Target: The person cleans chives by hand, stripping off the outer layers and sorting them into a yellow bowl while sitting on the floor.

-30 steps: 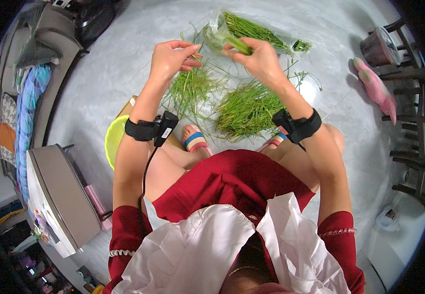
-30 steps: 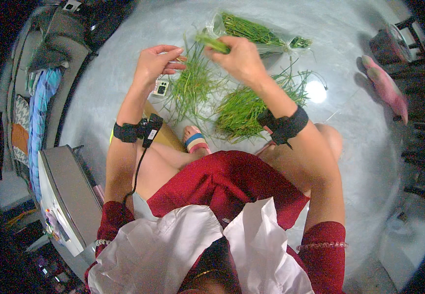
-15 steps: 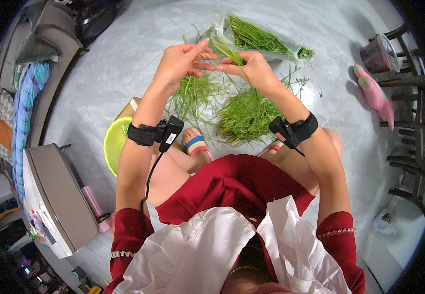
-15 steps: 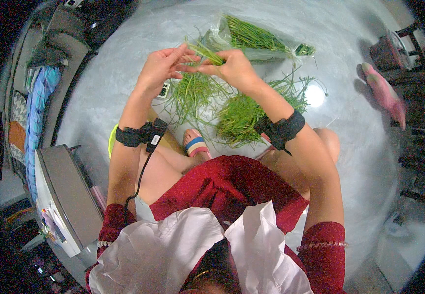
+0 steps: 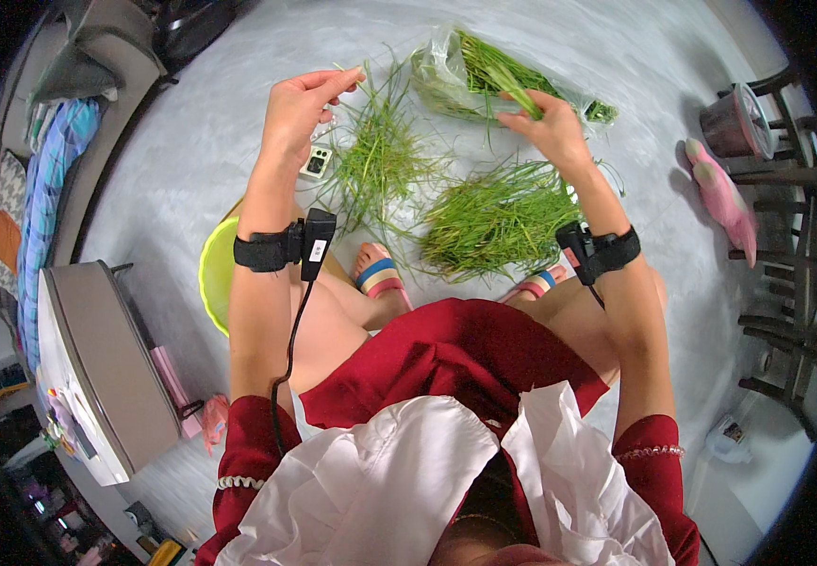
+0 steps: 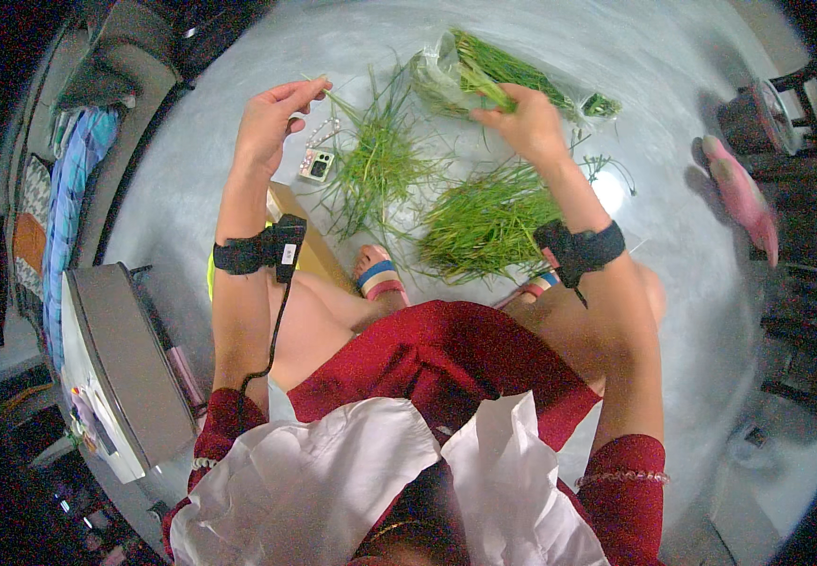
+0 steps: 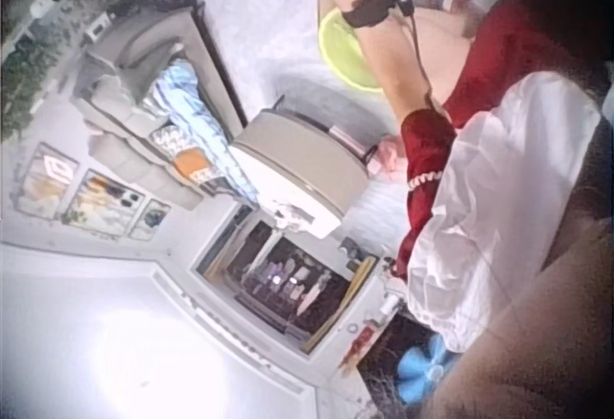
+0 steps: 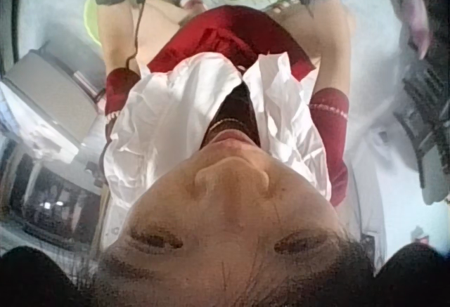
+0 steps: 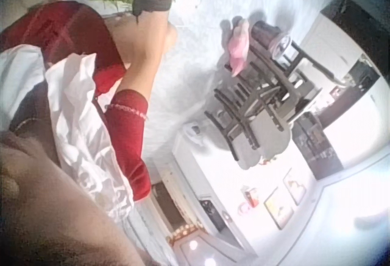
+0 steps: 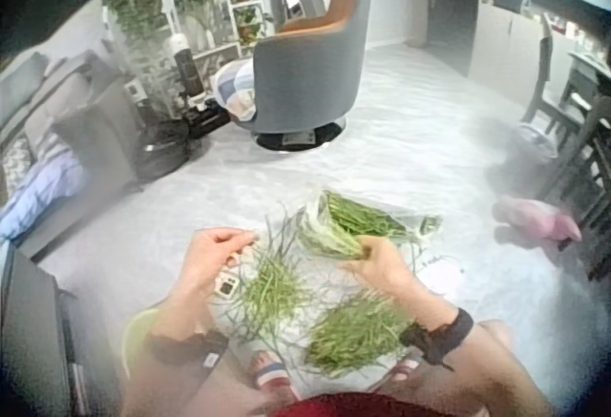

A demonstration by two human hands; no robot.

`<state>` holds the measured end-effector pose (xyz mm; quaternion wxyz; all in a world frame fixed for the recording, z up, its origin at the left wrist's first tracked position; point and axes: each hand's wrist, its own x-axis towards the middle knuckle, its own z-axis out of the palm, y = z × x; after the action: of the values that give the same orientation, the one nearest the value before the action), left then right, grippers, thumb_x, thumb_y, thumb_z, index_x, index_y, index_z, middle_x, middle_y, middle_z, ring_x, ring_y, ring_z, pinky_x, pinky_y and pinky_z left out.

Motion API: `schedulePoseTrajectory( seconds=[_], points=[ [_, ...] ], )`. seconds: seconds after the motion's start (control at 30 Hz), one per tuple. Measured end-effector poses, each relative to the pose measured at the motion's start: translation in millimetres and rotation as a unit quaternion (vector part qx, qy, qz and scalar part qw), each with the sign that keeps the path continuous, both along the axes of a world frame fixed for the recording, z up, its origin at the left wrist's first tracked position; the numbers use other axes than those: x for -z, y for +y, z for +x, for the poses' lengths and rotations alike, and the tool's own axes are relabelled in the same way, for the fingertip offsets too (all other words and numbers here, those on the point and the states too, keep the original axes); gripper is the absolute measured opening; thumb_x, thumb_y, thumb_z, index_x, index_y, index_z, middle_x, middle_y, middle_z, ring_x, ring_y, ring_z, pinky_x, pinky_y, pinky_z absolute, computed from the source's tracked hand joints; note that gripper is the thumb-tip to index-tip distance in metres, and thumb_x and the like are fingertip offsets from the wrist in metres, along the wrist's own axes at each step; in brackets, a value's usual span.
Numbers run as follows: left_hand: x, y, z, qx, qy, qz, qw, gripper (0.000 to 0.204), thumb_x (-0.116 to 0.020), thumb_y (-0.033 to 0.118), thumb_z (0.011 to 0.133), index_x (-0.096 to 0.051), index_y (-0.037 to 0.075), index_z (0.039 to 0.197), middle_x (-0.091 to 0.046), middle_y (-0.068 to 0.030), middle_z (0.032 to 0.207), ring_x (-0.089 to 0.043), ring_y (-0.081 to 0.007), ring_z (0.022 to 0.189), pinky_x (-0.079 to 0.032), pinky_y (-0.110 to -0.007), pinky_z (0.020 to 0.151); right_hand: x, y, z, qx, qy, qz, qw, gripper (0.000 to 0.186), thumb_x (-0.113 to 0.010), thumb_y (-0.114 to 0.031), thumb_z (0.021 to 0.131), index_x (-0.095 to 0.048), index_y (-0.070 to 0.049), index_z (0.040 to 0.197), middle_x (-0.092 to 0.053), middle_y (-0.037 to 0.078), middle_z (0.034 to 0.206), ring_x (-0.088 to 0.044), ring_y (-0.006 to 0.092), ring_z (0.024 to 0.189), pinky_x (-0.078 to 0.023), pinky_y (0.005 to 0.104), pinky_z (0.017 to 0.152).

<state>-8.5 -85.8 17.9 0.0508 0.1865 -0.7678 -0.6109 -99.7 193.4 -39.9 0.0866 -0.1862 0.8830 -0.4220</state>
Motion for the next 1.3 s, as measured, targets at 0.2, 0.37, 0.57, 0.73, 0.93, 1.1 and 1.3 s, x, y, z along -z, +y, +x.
schedulePoseTrajectory(
  seconds=[0.2,0.37,0.57,0.73,0.93,1.1,1.3],
  points=[
    [5,14,-2,0.042,-0.021,0.006,0.999,0.023,-0.067,0.027,0.072,-0.067,0.005,0.079,-0.059,0.0023,0.071,-0.04,-0.0038,0.061,-0.03,-0.017,0.05,-24,2,7,0.022,-0.074,-0.019,0.997,0.026,-0.064,-0.024,0.075,-0.064,-0.008,0.095,-0.055,-0.002,0.07,-0.049,0.0081,0.069,-0.038,0.0218,0.066],
    [2,26,-9,0.039,-0.009,-0.002,0.999,0.025,-0.07,0.027,0.067,-0.067,0.003,0.072,-0.059,0.0005,0.064,-0.045,-0.0069,0.057,-0.034,-0.02,0.05,-25,1,5,0.046,0.168,0.047,0.984,0.029,-0.064,-0.023,0.07,-0.063,-0.009,0.096,-0.063,0.016,0.078,-0.061,0.0282,0.074,-0.046,0.0352,0.068],
    [24,-8,-11,-0.051,0.018,-0.228,0.972,0.025,-0.069,0.028,0.068,-0.068,0.004,0.076,-0.057,0.0017,0.062,-0.039,-0.0044,0.052,-0.03,-0.019,0.047,-29,41,-18,0.153,0.145,0.161,0.964,0.03,-0.061,-0.018,0.069,-0.062,-0.01,0.098,-0.062,0.017,0.082,-0.059,0.0332,0.078,-0.046,0.0382,0.07],
    [26,8,-12,0.046,-0.027,-0.021,0.998,0.022,-0.067,0.022,0.072,-0.067,0.002,0.081,-0.056,0.0007,0.065,-0.037,-0.0037,0.051,-0.028,-0.018,0.044,-28,30,-14,0.112,0.02,-0.004,0.993,0.029,-0.064,-0.031,0.074,-0.066,-0.008,0.092,-0.063,0.005,0.07,-0.053,0.0095,0.06,-0.042,0.0266,0.058],
    [17,44,-10,0.113,-0.038,0.163,0.979,0.019,-0.066,0.015,0.074,-0.065,-0.002,0.081,-0.054,-0.001,0.066,-0.036,-0.0034,0.05,-0.023,-0.017,0.041,-41,-35,33,-0.071,-0.023,-0.144,0.987,0.028,-0.067,-0.029,0.072,-0.067,-0.005,0.087,-0.061,0.0,0.069,-0.049,0.0061,0.061,-0.041,0.0222,0.058],
    [14,53,-9,0.103,-0.044,0.237,0.965,0.02,-0.065,0.017,0.075,-0.064,-0.001,0.082,-0.055,-0.0017,0.065,-0.037,-0.004,0.051,-0.025,-0.018,0.041,-41,-46,39,-0.107,-0.106,-0.149,0.977,0.024,-0.067,-0.023,0.074,-0.066,-0.004,0.087,-0.06,0.002,0.073,-0.049,0.0061,0.065,-0.039,0.0218,0.061],
    [14,56,-6,0.139,-0.001,0.17,0.976,0.021,-0.065,0.019,0.075,-0.065,0.001,0.084,-0.055,0.0003,0.066,-0.04,-0.0036,0.054,-0.029,-0.017,0.047,-39,-43,35,-0.056,-0.176,-0.159,0.97,0.025,-0.071,-0.022,0.067,-0.066,-0.001,0.079,-0.055,-0.001,0.06,-0.044,0.0054,0.054,-0.037,0.0217,0.051]
  ],
)
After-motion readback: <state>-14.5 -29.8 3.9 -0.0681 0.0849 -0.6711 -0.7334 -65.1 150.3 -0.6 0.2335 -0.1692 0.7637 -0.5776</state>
